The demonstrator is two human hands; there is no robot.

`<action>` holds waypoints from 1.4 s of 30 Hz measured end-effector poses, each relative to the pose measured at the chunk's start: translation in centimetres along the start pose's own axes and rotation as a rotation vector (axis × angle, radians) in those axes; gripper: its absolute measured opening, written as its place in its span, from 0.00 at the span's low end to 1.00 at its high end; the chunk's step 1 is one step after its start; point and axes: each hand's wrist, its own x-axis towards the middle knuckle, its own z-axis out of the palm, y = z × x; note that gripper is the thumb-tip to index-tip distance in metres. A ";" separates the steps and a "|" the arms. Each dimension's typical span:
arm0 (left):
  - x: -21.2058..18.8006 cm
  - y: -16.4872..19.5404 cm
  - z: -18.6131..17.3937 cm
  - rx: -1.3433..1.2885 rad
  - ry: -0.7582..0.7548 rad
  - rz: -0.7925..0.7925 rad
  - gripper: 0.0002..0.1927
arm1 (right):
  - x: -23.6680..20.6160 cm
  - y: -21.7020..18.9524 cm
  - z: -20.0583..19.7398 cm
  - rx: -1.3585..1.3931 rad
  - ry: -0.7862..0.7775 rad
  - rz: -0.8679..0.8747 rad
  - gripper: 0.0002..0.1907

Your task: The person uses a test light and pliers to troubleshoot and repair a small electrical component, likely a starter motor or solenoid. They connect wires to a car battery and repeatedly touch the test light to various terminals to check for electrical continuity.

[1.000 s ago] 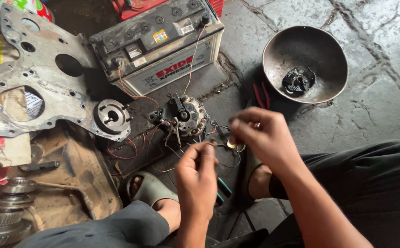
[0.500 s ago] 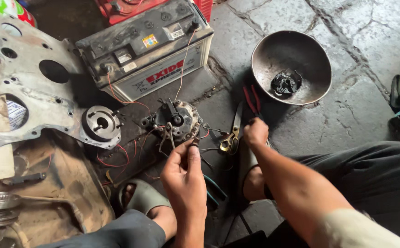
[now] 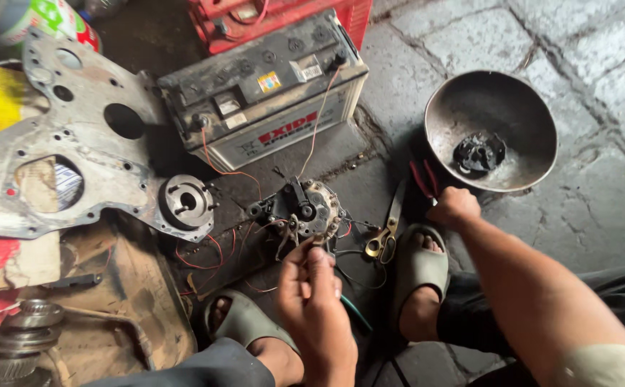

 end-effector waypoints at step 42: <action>3.0 16.8 8.7 0.648 -0.413 0.436 0.09 | -17.0 -6.6 -24.3 1.867 -0.691 -0.405 0.25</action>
